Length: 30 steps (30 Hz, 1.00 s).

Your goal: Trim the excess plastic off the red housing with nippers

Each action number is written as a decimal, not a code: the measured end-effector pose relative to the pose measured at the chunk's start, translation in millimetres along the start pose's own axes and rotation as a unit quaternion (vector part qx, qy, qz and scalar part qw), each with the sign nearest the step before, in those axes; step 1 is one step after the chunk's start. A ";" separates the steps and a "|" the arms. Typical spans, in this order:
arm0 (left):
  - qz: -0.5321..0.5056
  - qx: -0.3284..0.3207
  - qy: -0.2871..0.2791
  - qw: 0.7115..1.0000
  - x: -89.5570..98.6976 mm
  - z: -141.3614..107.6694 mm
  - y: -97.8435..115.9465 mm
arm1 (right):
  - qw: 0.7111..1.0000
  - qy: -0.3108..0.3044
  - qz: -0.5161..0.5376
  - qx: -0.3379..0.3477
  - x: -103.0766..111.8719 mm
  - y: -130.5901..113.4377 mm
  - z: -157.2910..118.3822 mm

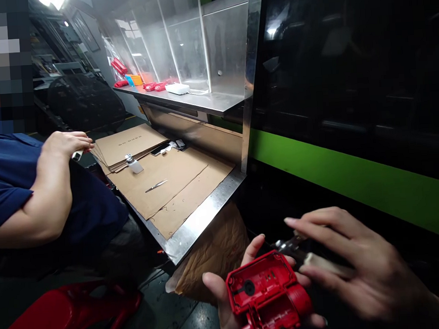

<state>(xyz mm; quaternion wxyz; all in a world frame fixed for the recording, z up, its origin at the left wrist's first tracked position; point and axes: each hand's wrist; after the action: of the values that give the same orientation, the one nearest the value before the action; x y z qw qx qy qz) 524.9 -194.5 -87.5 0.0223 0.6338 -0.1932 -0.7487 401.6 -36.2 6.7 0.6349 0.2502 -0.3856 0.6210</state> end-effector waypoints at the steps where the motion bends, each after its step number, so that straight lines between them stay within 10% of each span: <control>1: -0.021 0.001 -0.011 1.000 -1.2 -0.8 2.0 | 0.999 0.020 -0.012 -0.047 -4.6 7.0 -12.6; 7: -0.075 -0.020 -0.034 0.996 2.3 -2.0 13.8 | 0.932 -0.039 -0.067 -0.353 -71.6 32.9 -126.2; 12: -0.095 -0.039 -0.013 0.995 5.4 3.9 21.1 | 0.919 -0.140 -0.021 -0.368 -120.5 6.7 -204.1; 20: -0.139 -0.013 0.022 0.990 15.5 12.4 34.3 | 0.933 -0.157 -0.022 -0.324 -133.1 -17.7 -179.2; 30: -0.173 -0.066 0.081 0.979 44.3 45.2 61.6 | 0.918 -0.254 0.063 -0.298 -139.4 31.5 -156.9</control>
<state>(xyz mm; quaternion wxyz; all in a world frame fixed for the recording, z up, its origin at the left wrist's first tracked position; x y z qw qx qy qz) 459.9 -251.9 -104.1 -0.0500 0.7135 -0.0280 -0.6983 408.3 9.1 -200.6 0.5207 0.1742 -0.7157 0.4316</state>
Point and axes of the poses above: each hand's wrist, its own z-axis towards the middle knuckle, its own x-axis out of the back of the hand, y = z × x, and after that the axes turned 12 degrees about x, right-handed
